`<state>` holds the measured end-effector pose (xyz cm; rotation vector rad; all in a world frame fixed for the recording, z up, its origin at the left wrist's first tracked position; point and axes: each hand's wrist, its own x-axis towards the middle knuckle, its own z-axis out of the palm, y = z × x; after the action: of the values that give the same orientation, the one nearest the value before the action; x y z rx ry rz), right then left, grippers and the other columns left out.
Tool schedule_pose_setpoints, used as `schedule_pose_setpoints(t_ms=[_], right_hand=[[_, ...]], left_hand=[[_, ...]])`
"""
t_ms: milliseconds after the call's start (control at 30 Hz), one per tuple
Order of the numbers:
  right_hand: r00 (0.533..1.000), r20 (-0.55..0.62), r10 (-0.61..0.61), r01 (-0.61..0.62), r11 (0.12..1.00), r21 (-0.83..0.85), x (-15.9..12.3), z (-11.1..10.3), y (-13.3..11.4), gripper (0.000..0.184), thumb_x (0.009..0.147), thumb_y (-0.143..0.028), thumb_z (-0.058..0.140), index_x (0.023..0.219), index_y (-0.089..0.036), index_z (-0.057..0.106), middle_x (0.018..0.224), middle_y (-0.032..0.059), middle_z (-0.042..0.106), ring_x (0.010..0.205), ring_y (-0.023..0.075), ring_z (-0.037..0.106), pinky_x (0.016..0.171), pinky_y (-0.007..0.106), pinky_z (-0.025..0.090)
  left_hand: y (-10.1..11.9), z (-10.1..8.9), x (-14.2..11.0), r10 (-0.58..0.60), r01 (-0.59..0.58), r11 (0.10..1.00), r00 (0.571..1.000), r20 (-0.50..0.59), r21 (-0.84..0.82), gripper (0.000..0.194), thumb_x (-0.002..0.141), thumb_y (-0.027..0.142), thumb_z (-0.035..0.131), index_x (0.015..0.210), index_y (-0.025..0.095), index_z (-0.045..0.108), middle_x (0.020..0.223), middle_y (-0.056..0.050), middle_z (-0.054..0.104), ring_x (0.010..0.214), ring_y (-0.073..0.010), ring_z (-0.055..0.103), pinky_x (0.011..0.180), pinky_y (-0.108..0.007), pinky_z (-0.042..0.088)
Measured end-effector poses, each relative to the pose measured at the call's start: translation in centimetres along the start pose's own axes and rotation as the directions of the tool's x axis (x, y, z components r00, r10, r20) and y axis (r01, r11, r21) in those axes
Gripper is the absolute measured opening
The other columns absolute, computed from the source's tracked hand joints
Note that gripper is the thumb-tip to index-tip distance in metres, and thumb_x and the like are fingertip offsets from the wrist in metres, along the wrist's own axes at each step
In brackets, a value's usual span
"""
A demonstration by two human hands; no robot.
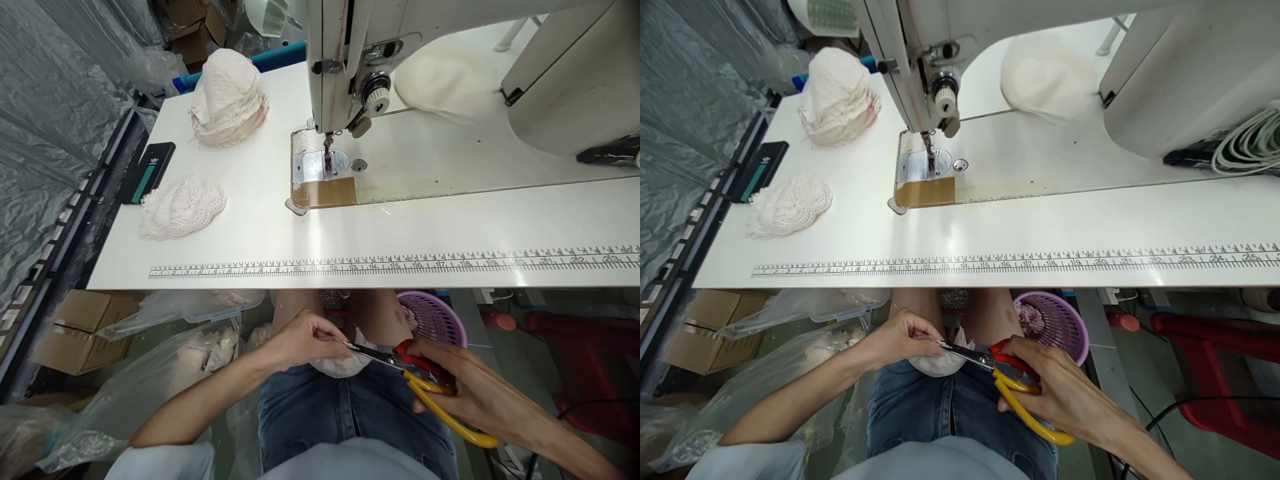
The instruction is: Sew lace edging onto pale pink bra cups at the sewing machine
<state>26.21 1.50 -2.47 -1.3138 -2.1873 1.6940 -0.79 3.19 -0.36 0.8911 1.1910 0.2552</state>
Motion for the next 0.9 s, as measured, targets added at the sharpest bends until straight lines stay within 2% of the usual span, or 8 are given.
schedule_pose_setpoints(t_ms=[167,333,500,667,900], right_hand=[[1.000,-0.006,-0.029,0.028,0.997,-0.066,0.2,0.1,-0.1,0.030,0.080,-0.039,0.061,0.104,-0.022,0.055,0.086,0.0032,0.066,0.064,0.0173,0.061,0.054,0.023,0.044],[0.999,0.001,-0.047,0.047,0.994,-0.097,0.2,0.6,0.0,0.024,0.084,-0.040,0.056,0.098,-0.021,0.054,0.071,0.0000,0.062,0.053,0.0126,0.054,0.047,0.021,0.037],[0.994,-0.065,-0.090,0.075,0.976,-0.206,0.1,1.3,0.7,0.025,0.080,-0.045,0.059,0.085,-0.021,0.054,0.062,-0.0025,0.056,0.050,0.0116,0.048,0.046,0.021,0.034],[0.982,-0.148,-0.122,0.080,0.962,-0.259,0.2,1.5,1.1,0.030,0.076,-0.046,0.064,0.091,-0.021,0.057,0.060,-0.0031,0.057,0.045,0.0108,0.047,0.043,0.021,0.032],[0.980,-0.141,-0.144,0.092,0.942,-0.321,0.3,1.3,0.7,0.031,0.076,-0.048,0.063,0.089,-0.020,0.056,0.061,-0.0022,0.058,0.045,0.0117,0.050,0.043,0.021,0.033]], left_hand=[[-0.2,0.1,0.0,0.012,-0.012,0.999,1.000,-0.016,-0.043,0.028,0.060,0.035,0.077,0.076,0.013,0.074,0.064,-0.003,0.067,0.057,-0.0096,0.053,0.056,-0.021,0.039],[-0.3,0.0,0.1,-0.012,0.010,0.994,1.000,-0.014,-0.110,0.028,0.059,0.037,0.078,0.074,0.013,0.074,0.066,-0.004,0.068,0.058,-0.0101,0.054,0.057,-0.021,0.040],[-0.5,-0.2,0.1,-0.008,0.008,0.993,1.000,-0.002,-0.114,0.031,0.058,0.039,0.078,0.075,0.014,0.074,0.066,-0.004,0.068,0.058,-0.0101,0.055,0.057,-0.022,0.040],[-0.6,-0.2,0.1,-0.021,0.019,0.994,1.000,-0.013,-0.111,0.034,0.056,0.043,0.078,0.074,0.014,0.074,0.063,-0.003,0.066,0.057,-0.0107,0.054,0.057,-0.023,0.040],[-0.3,-0.1,0.1,-0.013,0.011,0.994,1.000,-0.012,-0.110,0.032,0.057,0.040,0.078,0.074,0.013,0.074,0.062,-0.003,0.065,0.055,-0.0088,0.051,0.055,-0.021,0.038]])
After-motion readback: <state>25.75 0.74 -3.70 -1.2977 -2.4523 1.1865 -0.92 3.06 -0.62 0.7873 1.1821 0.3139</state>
